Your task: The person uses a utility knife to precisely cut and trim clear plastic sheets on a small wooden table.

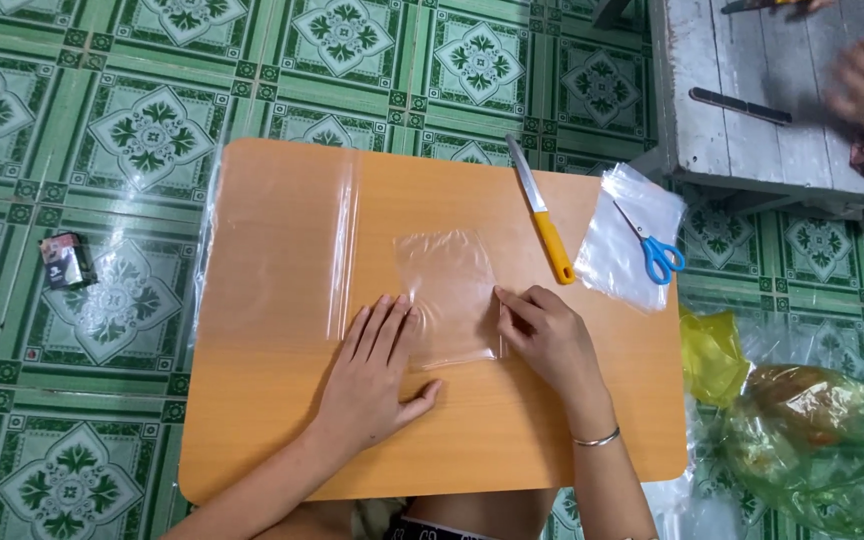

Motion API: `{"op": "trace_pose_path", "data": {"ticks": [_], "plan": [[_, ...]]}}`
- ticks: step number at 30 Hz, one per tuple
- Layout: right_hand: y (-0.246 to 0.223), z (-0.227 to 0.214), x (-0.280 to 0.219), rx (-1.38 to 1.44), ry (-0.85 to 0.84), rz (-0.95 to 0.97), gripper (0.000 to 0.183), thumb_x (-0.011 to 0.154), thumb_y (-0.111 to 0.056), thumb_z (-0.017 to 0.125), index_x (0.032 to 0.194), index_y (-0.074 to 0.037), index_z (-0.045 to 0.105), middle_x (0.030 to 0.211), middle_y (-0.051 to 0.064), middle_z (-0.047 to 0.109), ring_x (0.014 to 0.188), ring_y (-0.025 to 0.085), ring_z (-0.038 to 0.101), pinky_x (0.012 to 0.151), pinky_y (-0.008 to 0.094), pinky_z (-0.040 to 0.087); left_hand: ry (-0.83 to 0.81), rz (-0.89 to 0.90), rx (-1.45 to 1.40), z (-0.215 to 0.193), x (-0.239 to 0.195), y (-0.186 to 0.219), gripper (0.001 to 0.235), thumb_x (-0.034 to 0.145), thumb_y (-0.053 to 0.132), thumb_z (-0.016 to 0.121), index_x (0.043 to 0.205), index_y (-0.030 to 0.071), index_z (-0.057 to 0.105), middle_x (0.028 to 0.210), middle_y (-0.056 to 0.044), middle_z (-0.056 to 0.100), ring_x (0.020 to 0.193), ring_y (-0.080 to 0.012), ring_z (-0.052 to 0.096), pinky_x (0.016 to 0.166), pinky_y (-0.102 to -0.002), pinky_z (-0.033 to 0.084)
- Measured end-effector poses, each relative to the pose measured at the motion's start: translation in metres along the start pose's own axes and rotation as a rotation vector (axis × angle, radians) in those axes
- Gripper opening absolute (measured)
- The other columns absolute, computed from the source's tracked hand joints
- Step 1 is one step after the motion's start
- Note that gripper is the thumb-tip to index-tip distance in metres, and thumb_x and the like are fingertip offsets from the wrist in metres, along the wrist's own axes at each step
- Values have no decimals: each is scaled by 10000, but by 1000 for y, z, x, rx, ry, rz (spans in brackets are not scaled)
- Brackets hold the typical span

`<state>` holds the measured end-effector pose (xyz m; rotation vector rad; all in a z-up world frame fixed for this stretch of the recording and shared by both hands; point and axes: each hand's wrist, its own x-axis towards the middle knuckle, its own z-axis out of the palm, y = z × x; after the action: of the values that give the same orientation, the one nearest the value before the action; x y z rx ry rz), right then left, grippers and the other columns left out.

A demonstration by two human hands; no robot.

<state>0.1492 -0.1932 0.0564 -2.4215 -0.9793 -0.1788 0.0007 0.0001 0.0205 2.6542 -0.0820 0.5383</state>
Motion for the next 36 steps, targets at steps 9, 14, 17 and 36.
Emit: {"op": "trace_pose_path", "data": {"ticks": [9,14,17,36], "plan": [[14,9,-3,31,24,-57,142,833,-63,748,961,-30,803,750,17,651,548,149,529,516,274,470,4,4,4,1,-2,-2,872,836,451,697,1443,-114,425,1524,-262,440,1457,-374,385,1235,-476,258],[14,9,-3,63,31,-48,90,839,-68,758,909,-26,796,738,21,649,552,154,536,512,278,464,8,-1,-26,3,-6,-1,918,845,462,708,1480,-105,365,1539,-279,397,1455,-393,381,1241,-491,270],[18,13,-3,81,64,-63,112,832,-50,751,930,-27,798,745,16,653,568,151,545,527,277,471,-9,61,-68,-1,2,0,862,864,429,704,1486,-67,373,1537,-230,413,1478,-370,353,1259,-501,237],[27,16,-9,-10,6,-81,138,921,-166,693,948,-78,795,736,67,647,672,222,673,604,285,582,-418,217,-125,40,82,-6,797,988,415,433,1605,-14,166,1508,-165,521,1492,-326,352,1255,-556,90]]}}
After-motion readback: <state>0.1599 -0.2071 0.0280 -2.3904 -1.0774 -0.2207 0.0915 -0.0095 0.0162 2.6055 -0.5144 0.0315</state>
